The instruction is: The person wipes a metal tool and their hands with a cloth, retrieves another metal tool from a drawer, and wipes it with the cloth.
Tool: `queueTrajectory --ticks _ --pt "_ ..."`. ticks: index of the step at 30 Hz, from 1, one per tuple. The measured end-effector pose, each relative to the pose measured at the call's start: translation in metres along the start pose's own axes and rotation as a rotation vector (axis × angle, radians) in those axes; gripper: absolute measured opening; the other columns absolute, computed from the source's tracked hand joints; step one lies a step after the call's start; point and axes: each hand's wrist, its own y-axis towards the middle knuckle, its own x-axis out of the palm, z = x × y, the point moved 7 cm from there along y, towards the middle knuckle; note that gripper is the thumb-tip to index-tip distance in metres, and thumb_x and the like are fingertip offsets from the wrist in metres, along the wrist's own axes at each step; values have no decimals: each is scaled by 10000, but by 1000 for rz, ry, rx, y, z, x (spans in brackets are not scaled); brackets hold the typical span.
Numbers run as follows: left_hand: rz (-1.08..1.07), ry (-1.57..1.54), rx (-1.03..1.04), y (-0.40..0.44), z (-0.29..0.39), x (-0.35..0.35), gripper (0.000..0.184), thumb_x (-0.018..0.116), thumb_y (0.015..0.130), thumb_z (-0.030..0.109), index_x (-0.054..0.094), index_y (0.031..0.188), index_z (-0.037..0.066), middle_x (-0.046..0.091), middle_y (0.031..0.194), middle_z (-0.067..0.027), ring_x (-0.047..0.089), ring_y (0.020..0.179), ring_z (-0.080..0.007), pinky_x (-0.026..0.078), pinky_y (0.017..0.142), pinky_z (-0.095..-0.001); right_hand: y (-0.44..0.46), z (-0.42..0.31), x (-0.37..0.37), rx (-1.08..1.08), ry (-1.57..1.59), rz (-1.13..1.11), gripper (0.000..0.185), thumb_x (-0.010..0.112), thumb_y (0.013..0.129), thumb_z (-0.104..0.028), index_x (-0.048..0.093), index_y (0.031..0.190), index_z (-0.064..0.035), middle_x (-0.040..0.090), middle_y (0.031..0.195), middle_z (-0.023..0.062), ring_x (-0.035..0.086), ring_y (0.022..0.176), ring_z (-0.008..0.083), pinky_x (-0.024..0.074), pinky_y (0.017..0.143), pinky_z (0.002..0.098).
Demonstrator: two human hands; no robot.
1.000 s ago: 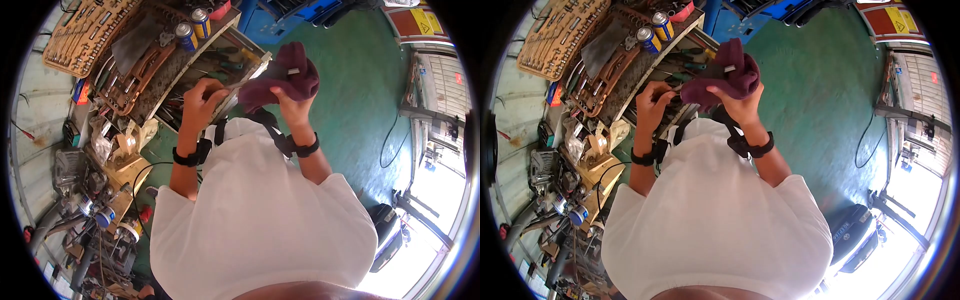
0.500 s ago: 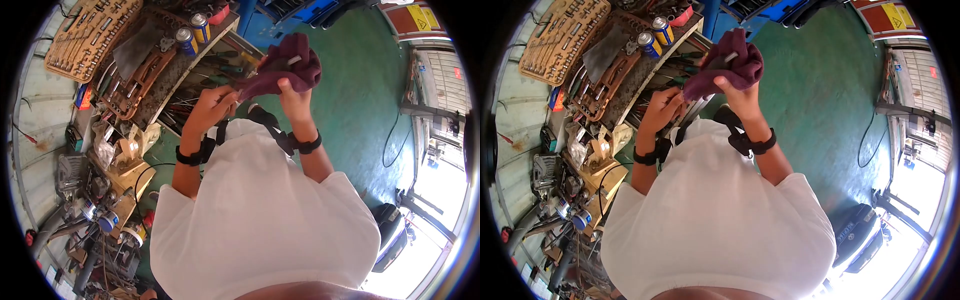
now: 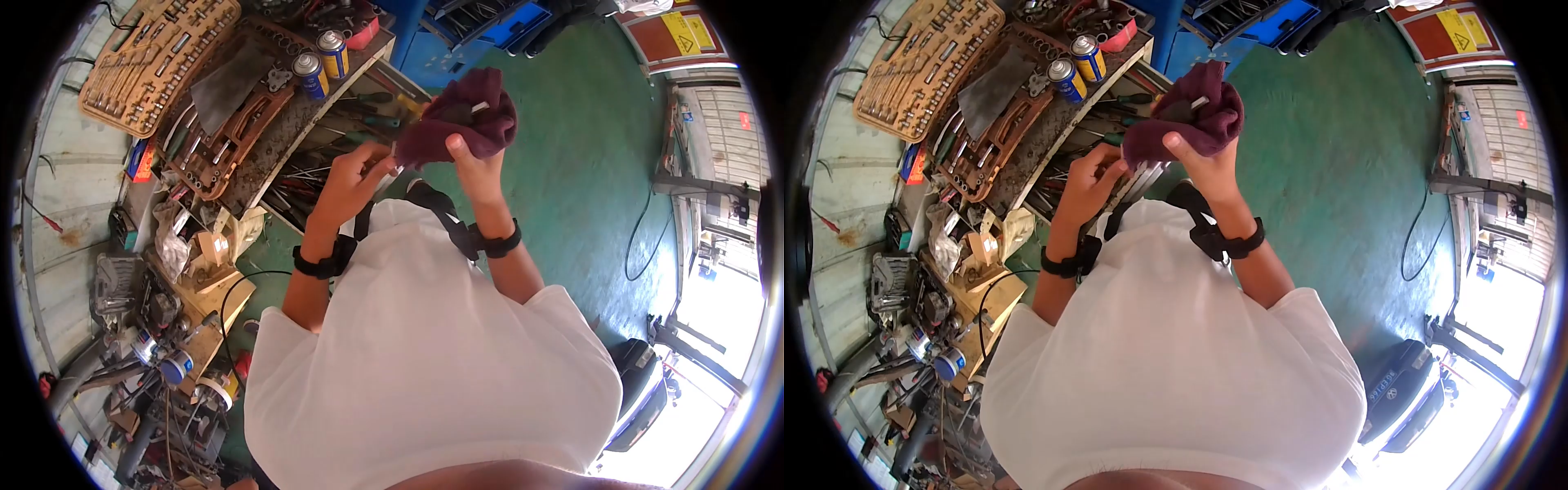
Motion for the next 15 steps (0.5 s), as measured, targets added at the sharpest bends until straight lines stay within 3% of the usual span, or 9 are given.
queueTrajectory --ticks 2,4,5,7,8,10,13,14,15 --pt "-5 -24 6 -1 -4 4 220 554 984 187 616 977 -24 647 735 -59 515 617 -81 422 574 -238 -2 0 4 -10 22 2 792 733 829 -480 371 1342 4 571 1184 134 605 1088 276 504 948 415" --pt "0 -46 13 -2 -3 1 229 555 986 193 607 979 -30 663 757 -62 505 611 -69 412 565 -228 -4 7 2 18 245 64 692 752 852 -349 390 1311 20 612 1117 134 645 958 240 537 854 390" --pt "-32 -17 -11 -4 -3 0 236 554 988 199 608 985 -31 662 750 -60 503 609 -69 407 563 -225 -6 6 2 21 247 59 692 752 852 -349 390 1311 20 612 1117 134 645 958 240 537 854 390" --pt "-63 10 -40 -8 -4 -3 243 554 990 205 609 991 -31 660 744 -59 501 608 -70 402 561 -221 -12 7 -4 105 89 98 747 671 879 -488 369 1362 -5 556 1222 114 598 1094 260 511 936 406" --pt "-86 -47 -89 -9 -7 -3 221 547 988 188 615 990 -22 653 730 -64 536 629 -85 424 587 -232 -15 5 -6 108 88 98 747 671 879 -488 369 1362 -5 556 1222 114 598 1094 260 511 936 406" --pt "-109 -102 -135 -10 -9 -2 202 540 985 171 622 989 -14 645 716 -70 570 651 -101 445 614 -243 -20 17 -4 318 298 79 721 641 904 -482 362 1382 -20 544 1250 98 576 1127 237 500 947 396" --pt "-78 -48 -182 -11 -11 -4 191 537 980 157 615 975 -17 638 696 -64 576 651 -90 445 605 -241 -24 46 -18 144 104 93 764 663 880 -501 354 1396 -30 538 1264 103 559 1155 234 490 960 395" --pt "-53 -46 -136 -10 -10 -4 175 555 968 147 610 973 -19 647 706 -67 581 652 -87 445 598 -240 -24 56 -22 122 124 77 769 747 844 -412 356 1367 -7 524 1283 132 540 1157 218 458 981 359" --pt "-28 -44 -90 -11 -8 -4 161 573 956 137 605 971 -21 657 717 -70 586 653 -83 445 591 -240 -20 47 -14 123 124 78 769 747 844 -412 356 1367 -7 524 1283 132 540 1157 218 458 981 359"
